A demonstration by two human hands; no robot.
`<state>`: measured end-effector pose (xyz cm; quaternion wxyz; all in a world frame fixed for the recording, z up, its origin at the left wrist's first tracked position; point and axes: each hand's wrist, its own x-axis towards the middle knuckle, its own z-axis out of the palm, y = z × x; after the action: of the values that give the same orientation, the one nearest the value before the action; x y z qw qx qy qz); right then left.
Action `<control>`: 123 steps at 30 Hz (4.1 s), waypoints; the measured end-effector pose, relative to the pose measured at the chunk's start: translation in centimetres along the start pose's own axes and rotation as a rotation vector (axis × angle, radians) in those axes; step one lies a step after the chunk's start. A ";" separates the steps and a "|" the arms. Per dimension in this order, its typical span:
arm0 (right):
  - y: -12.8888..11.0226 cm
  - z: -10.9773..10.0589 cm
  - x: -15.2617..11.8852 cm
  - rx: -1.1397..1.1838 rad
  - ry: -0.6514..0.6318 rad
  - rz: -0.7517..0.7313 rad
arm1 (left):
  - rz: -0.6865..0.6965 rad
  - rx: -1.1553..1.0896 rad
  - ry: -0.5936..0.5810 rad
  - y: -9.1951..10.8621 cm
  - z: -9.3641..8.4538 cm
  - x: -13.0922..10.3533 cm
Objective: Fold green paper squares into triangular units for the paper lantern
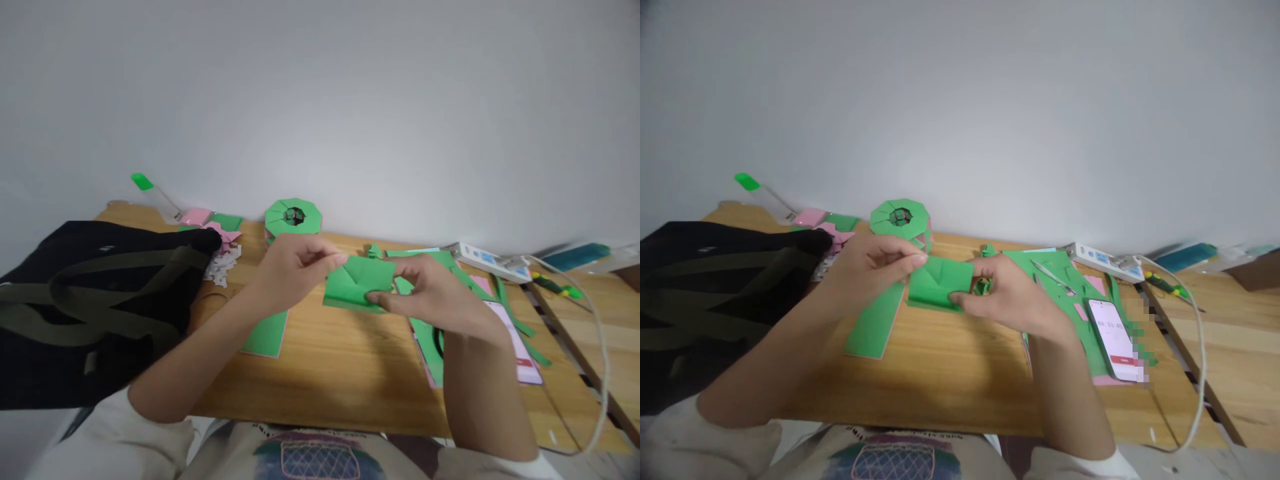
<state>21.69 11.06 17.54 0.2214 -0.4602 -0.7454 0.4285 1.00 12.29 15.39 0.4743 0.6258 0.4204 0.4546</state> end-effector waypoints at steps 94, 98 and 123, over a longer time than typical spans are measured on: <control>13.9 13.4 -5.7 -0.598 0.723 -0.096 | 0.821 1.101 -0.930 -14.4 -1.1 -3.9; 12.2 14.4 -8.0 -0.676 0.555 -0.328 | 0.822 1.118 -0.937 -14.4 -1.1 -3.9; 12.4 15.0 -7.9 -0.776 0.083 -0.068 | 0.812 1.085 -0.959 -14.8 -1.1 -4.0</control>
<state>20.73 0.24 -0.43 0.0750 -0.5017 -0.8573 0.0879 -2.42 11.60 0.44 0.0335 0.9966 0.0747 0.0085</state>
